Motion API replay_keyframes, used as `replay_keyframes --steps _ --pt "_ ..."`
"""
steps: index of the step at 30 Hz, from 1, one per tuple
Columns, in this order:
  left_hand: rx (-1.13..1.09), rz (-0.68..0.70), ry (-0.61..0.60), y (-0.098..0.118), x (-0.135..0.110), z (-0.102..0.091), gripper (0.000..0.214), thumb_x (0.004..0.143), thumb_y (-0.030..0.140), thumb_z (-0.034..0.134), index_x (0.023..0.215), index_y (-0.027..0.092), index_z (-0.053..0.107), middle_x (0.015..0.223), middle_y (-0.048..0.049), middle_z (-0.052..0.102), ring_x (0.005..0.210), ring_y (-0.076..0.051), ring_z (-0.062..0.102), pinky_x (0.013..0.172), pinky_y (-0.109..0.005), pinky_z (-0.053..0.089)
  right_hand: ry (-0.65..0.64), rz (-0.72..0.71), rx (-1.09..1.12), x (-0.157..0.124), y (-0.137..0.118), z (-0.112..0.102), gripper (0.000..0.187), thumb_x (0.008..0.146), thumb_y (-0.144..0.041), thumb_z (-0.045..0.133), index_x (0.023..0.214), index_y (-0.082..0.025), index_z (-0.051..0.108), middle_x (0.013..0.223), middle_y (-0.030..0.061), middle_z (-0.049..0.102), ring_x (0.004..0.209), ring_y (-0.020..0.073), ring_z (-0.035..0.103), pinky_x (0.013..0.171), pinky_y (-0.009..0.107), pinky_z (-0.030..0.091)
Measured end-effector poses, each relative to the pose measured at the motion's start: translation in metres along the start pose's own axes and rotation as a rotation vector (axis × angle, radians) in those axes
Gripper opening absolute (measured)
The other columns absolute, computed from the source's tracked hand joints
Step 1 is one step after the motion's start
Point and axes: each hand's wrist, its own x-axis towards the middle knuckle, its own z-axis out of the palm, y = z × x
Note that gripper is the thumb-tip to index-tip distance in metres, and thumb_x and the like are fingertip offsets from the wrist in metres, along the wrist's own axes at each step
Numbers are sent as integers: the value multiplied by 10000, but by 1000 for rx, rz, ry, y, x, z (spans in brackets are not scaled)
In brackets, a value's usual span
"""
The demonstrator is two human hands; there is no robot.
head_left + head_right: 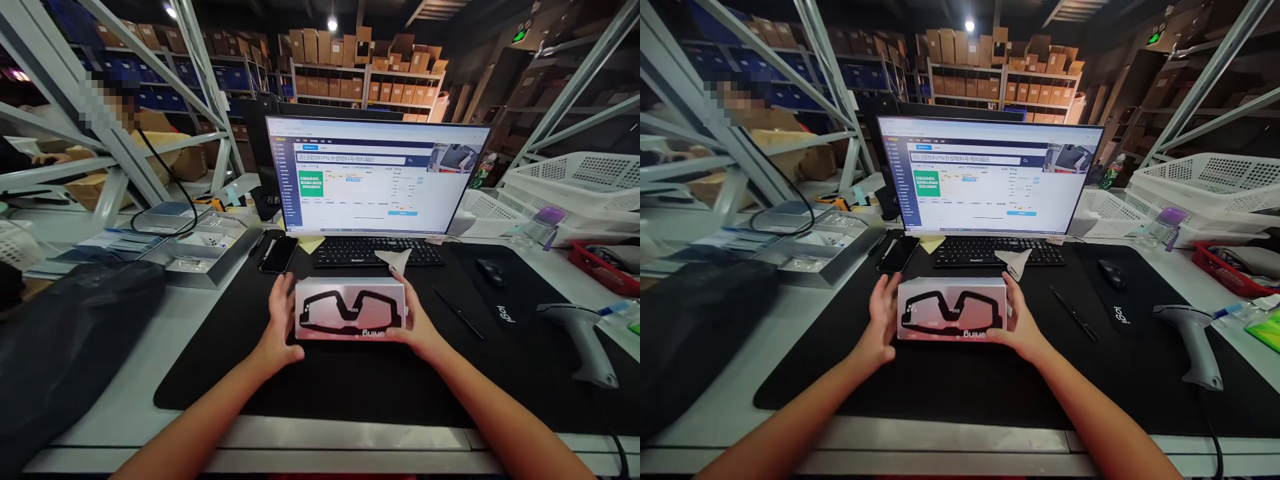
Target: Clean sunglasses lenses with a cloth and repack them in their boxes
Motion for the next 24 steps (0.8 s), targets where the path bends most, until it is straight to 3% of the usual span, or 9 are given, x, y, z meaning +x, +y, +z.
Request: replay_keyframes --steps 4,6,9,11,13,14,17,20,24 --pt "-188 -357 -213 2 5 -22 1218 703 729 765 1610 252 106 1599 -234 359 1483 -420 372 1193 -618 320 -119 -157 -222 -15 2 7 1255 626 -162 922 1616 -371 180 1675 87 270 1551 317 253 1256 544 222" --pt "-197 -394 -271 6 6 -29 1104 705 680 791 1561 251 241 1511 -200 481 1394 -401 492 1152 -581 397 -179 -212 -386 -14 -2 2 1219 656 -186 913 1619 -382 192 1693 59 239 1563 304 223 1274 515 188" --pt "-27 -318 -173 11 7 -33 981 648 612 854 1418 231 379 1369 -172 560 1261 -373 579 1060 -524 485 -231 -219 -730 3 -20 -30 1047 690 -311 905 1579 -343 353 1632 71 384 1502 325 363 1259 495 244" --pt "128 -254 -68 12 7 -33 931 637 569 867 1364 231 391 1319 -153 557 1218 -352 588 1040 -512 491 -90 -112 -977 18 -36 -67 824 750 -400 850 1488 -282 501 1536 106 507 1394 323 503 1206 478 339" --pt "233 -213 19 9 8 -34 908 634 551 865 1344 237 394 1309 -140 541 1208 -345 582 1041 -516 484 258 144 -1252 27 -48 -109 619 780 -434 807 1330 -220 623 1423 157 581 1243 320 609 1086 460 451" --pt "256 -205 52 6 8 -35 900 635 553 859 1339 239 395 1303 -135 539 1201 -345 583 1036 -521 485 361 256 -1315 29 -51 -129 546 723 -402 848 1191 -172 685 1309 195 637 1164 353 638 1009 482 487" --pt "251 -216 102 -2 9 -37 878 649 564 842 1333 242 397 1276 -126 546 1169 -340 590 1013 -528 494 446 477 -1341 27 -51 -171 348 531 -231 930 780 -153 699 853 129 711 853 328 683 775 424 522" --pt "222 -237 106 -5 10 -38 859 662 570 831 1329 242 401 1265 -126 550 1151 -336 591 1000 -536 495 462 511 -1287 21 -49 -186 227 614 -216 870 695 -177 661 685 51 664 685 230 638 660 336 474" --pt "202 -231 67 -3 9 -37 897 643 562 850 1344 242 389 1291 -136 539 1190 -345 576 1030 -541 476 602 385 -1214 14 -57 -180 231 857 -391 684 898 -164 671 880 151 689 783 256 636 672 360 467"
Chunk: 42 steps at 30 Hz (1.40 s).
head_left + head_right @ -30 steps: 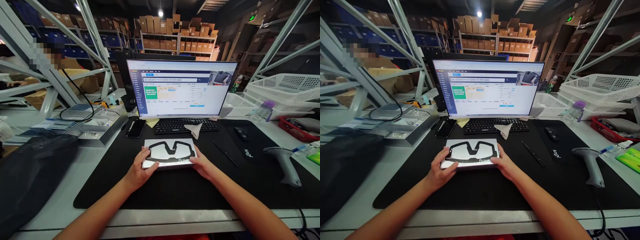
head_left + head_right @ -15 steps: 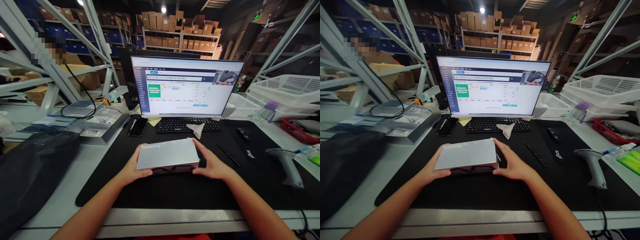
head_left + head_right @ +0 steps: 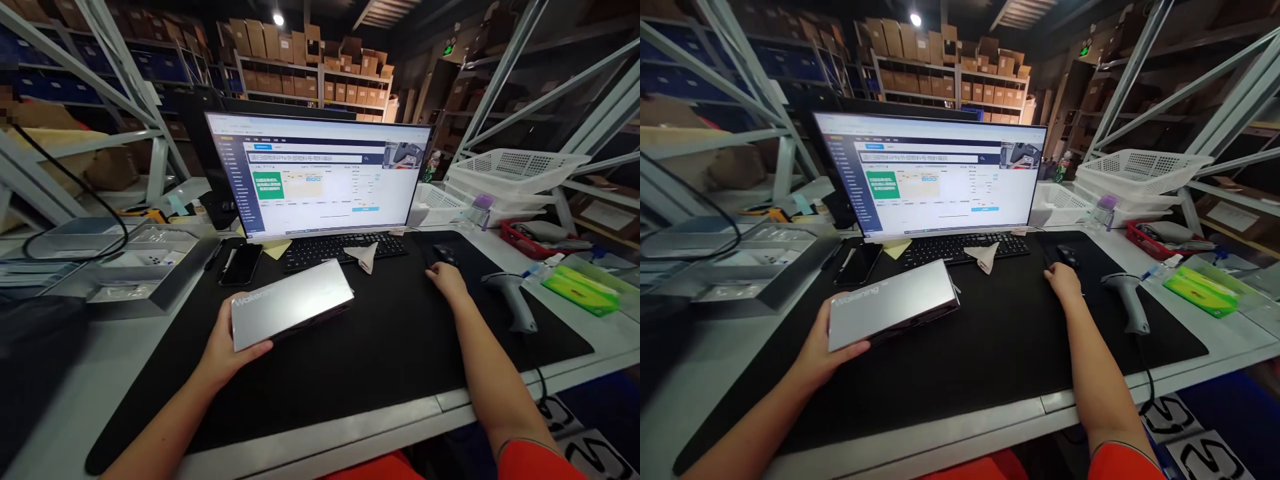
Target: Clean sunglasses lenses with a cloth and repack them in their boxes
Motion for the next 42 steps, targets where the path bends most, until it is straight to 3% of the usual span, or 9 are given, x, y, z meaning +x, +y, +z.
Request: replay_keyframes --steps 4,8,13,15,22,26,32,37,42 --pt "-13 57 -39 6 -2 1 905 638 554 858 1345 237 391 1300 -139 540 1198 -336 585 1030 -509 490 40 -93 190 -14 -28 4 445 904 -597 586 1029 -177 664 1004 204 671 944 317 635 737 404 500" --pt "6 107 -38 12 -5 3 883 649 521 864 1343 236 399 1290 -132 562 1156 -322 625 980 -490 529 -99 -201 378 -45 -76 39 699 894 -818 361 1001 -189 646 937 156 678 826 262 653 623 348 506" --pt "83 344 6 16 -6 8 884 656 418 903 1357 251 391 1383 -173 545 1305 -358 565 1077 -570 476 -973 -117 821 -93 -114 85 775 790 -940 356 749 -191 554 548 -22 499 405 74 363 388 193 244" --pt "135 525 32 16 -6 11 871 651 384 916 1341 277 395 1359 -156 563 1337 -362 544 1104 -617 449 -1097 -23 950 -98 -115 93 710 773 -905 487 729 -197 515 504 -79 399 386 39 223 380 169 149" --pt "357 925 95 13 -17 13 436 823 193 740 1126 359 473 1362 -31 588 1390 -283 507 1146 -687 406 -1043 -34 1058 -89 -103 95 664 718 -841 656 641 -209 465 449 -97 327 393 40 192 383 178 156" --pt "350 930 112 -5 -23 8 411 836 140 709 1115 373 516 1428 -16 543 1393 -280 509 1126 -668 445 -995 -91 1084 -91 -100 87 665 695 -846 675 693 -186 593 462 -51 463 387 62 326 372 196 232" --pt "388 793 -114 -36 -28 11 366 873 162 678 1138 390 567 1274 -4 625 1309 -255 596 1183 -668 379 -912 -60 1069 -87 -98 83 590 704 -745 762 754 -173 627 528 -43 548 388 56 396 359 183 266" --pt "416 1008 49 -17 -25 18 431 885 81 602 1185 382 530 1376 -29 554 1372 -263 534 1110 -607 504 -916 -67 962 -85 -97 86 628 742 -778 702 759 -156 610 513 -58 512 373 23 327 337 154 183" --pt "476 1045 142 -9 -21 14 350 913 211 652 1217 277 492 1388 -123 537 1392 -329 510 1056 -598 547 -948 -119 872 -89 -101 83 515 760 -646 781 858 -171 608 539 -59 558 398 59 470 351 155 275"
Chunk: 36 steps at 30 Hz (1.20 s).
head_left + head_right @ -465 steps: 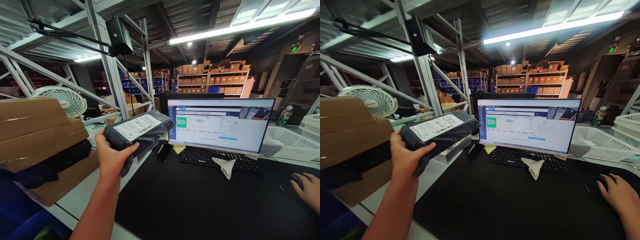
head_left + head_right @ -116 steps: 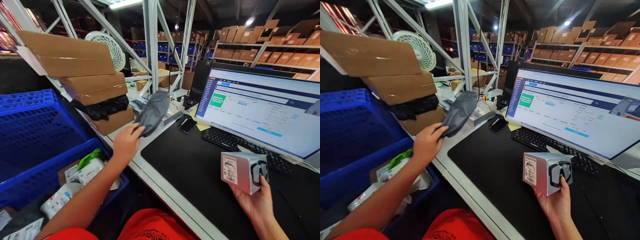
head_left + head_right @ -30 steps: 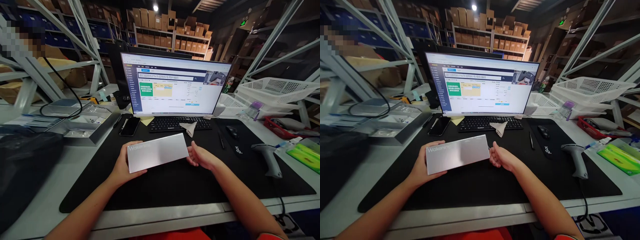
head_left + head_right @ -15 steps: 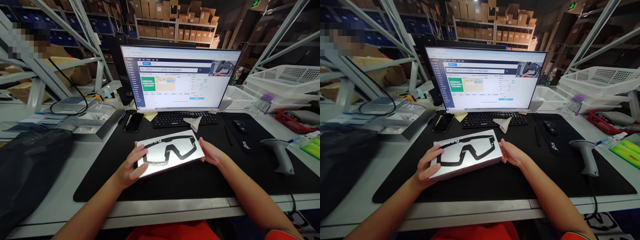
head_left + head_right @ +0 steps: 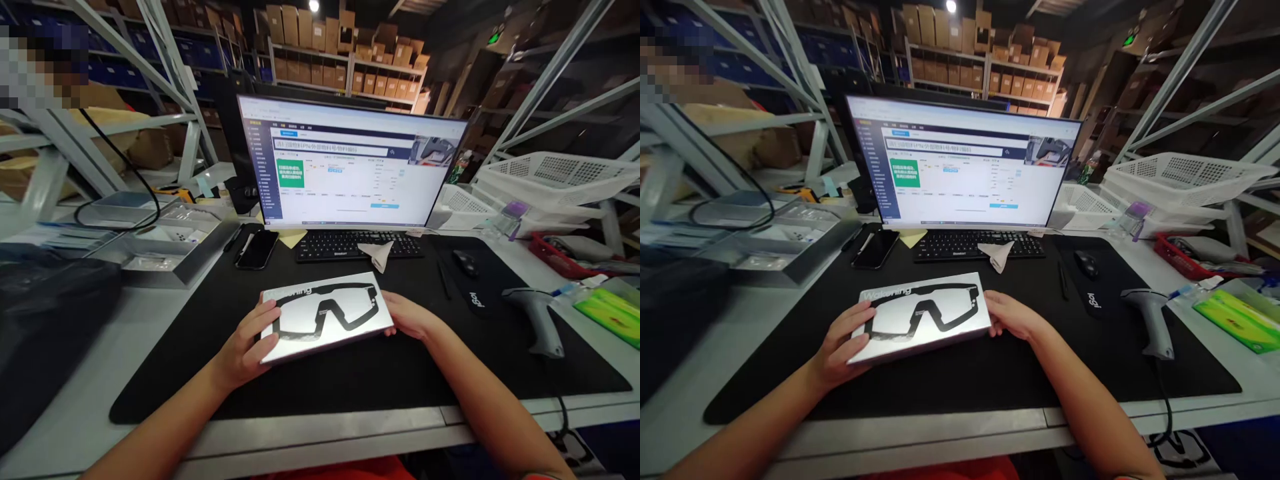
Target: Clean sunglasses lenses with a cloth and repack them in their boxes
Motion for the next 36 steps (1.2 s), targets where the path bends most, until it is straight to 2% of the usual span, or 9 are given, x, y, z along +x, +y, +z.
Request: replay_keyframes --steps 6,10,14,20,23,26,28,32,36 --pt "-54 -19 18 -5 -6 2 346 908 152 641 1225 220 520 1392 -170 528 1402 -366 493 1102 -667 482 10 -52 -21 -1 -5 6 548 727 -694 758 826 -177 606 497 -60 539 408 85 507 399 183 349" --pt "-83 -63 -25 -4 -2 0 500 835 45 696 1269 216 515 1375 -174 533 1400 -360 495 1102 -640 503 94 -118 -37 4 -2 11 531 734 -694 724 726 -188 562 511 -61 527 421 79 495 443 199 376" --pt "-81 -32 -79 -4 6 -1 594 807 20 725 1319 201 484 1403 -182 502 1411 -352 476 1170 -703 392 208 -170 -101 13 3 13 497 767 -645 676 616 -198 516 487 -46 520 422 85 470 445 215 330" --pt "70 205 -236 -10 16 11 519 781 -96 625 1222 165 536 1420 -182 491 1468 -361 410 1196 -715 332 367 -183 -286 19 -4 -8 393 738 -472 679 510 -199 512 439 -44 461 447 99 421 469 237 266" --pt "118 186 -231 -15 14 10 571 761 -135 600 1230 183 521 1465 -176 472 1485 -363 389 1189 -749 303 458 -196 -357 13 -13 -27 369 751 -421 616 484 -202 487 449 -39 448 471 101 399 487 243 252" --pt "104 121 -224 -21 9 -2 668 754 -153 586 1306 206 478 1501 -171 448 1497 -362 373 1190 -754 296 524 -200 -413 3 -20 -46 344 744 -409 581 488 -203 476 473 -36 452 488 102 393 494 245 248" --pt "77 95 -242 -24 3 -13 741 764 -145 584 1386 225 426 1511 -171 442 1496 -356 376 1194 -745 299 519 -180 -450 -2 -20 -56 345 743 -426 579 497 -204 484 477 -32 464 486 105 398 491 245 257" --pt "32 -14 -287 -29 -18 -40 826 816 -95 577 1499 296 327 1543 -153 431 1486 -338 398 1196 -720 318 483 -117 -535 -8 -7 -66 350 746 -467 603 531 -202 534 468 -20 499 463 114 410 467 246 255" --pt "58 -201 -337 -32 -47 -75 791 856 -3 595 1504 367 333 1573 -108 423 1466 -346 431 1177 -688 383 458 -88 -599 -10 8 -73 354 772 -489 600 579 -193 580 494 -8 529 481 125 446 466 246 273"
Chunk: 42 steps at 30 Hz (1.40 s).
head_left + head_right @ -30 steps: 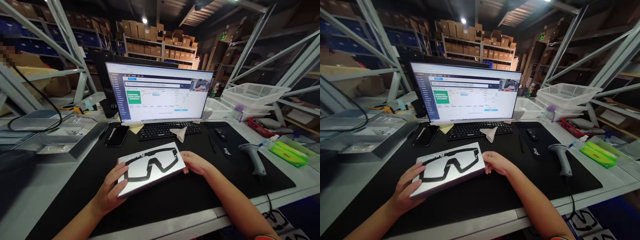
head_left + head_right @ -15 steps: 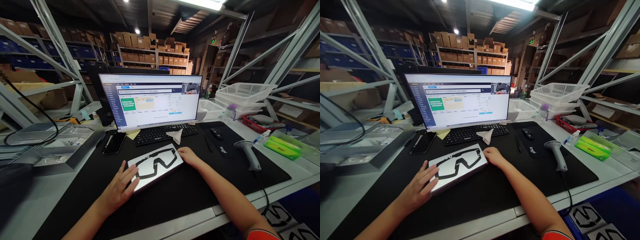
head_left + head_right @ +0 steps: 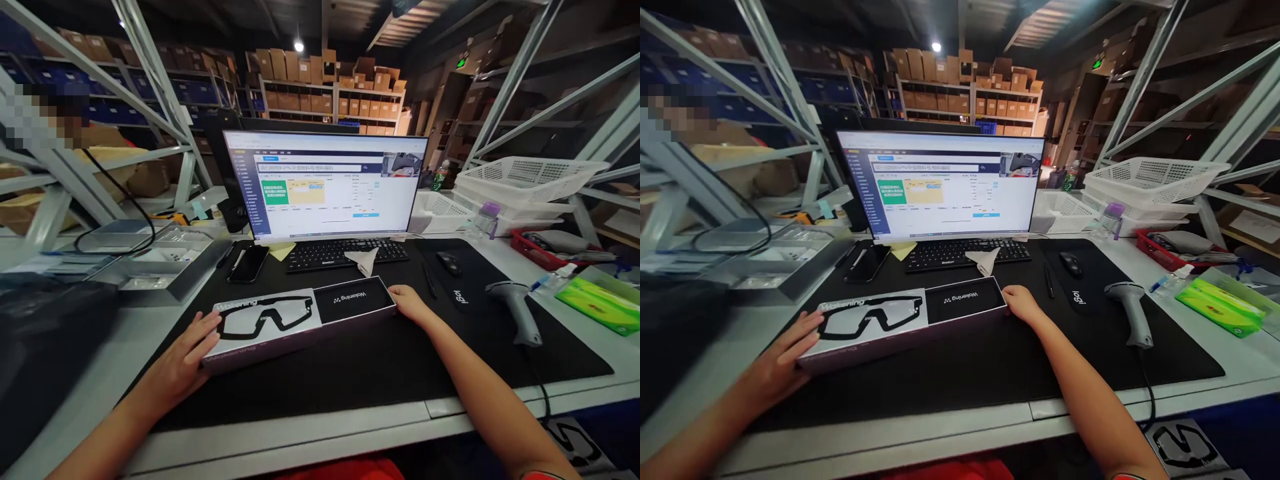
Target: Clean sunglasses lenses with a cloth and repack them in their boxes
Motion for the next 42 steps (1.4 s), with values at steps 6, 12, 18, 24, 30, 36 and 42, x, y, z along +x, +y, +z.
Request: replay_keyframes --steps 6,12,18,24,30,36,42 --pt "68 -291 96 6 -33 -50 792 745 260 778 1432 413 417 1508 -52 502 1393 -414 501 1154 -694 407 -239 -147 57 1 20 -23 679 674 -406 765 1307 -209 616 1236 122 695 1015 251 683 805 330 545" --pt "-173 -807 225 45 -16 -54 809 748 413 812 1439 277 413 1467 -140 507 1347 -366 547 1087 -574 518 -267 -343 25 0 17 -8 1356 583 -478 906 1638 -209 98 1668 181 274 1516 342 326 1249 513 227" --pt "-260 -787 280 38 -14 -37 871 725 443 846 1431 240 378 1534 -188 406 1444 -365 440 1117 -554 486 -225 -24 250 -25 -7 10 905 771 -690 664 1512 -233 416 1410 160 619 1182 347 660 1027 531 527" --pt "77 -356 53 36 -18 -51 544 916 58 555 1387 315 466 1709 -107 120 1577 -320 190 1216 -587 346 -485 484 481 -32 -16 8 646 883 -784 354 1017 -232 660 614 63 684 529 243 683 517 371 594" --pt "126 -321 -115 59 28 -86 678 855 38 598 1461 304 450 1720 -121 41 1583 -409 23 1220 -724 134 -398 513 492 -32 -17 -10 659 827 -844 381 823 -239 642 536 74 639 435 242 625 430 370 554" --pt "-86 -441 -164 65 71 -101 887 688 274 823 1487 304 441 1437 -104 526 1368 -338 469 1147 -529 427 -201 345 430 -51 -15 -16 646 836 -752 474 1202 -240 619 849 156 754 739 356 732 723 554 638" --pt "-77 -664 54 58 88 -89 977 639 464 883 1468 257 409 1445 -119 534 1310 -330 526 1109 -507 447 -120 19 132 -69 12 -9 988 780 -730 554 1612 -399 135 1568 107 475 1368 424 525 1067 618 500"
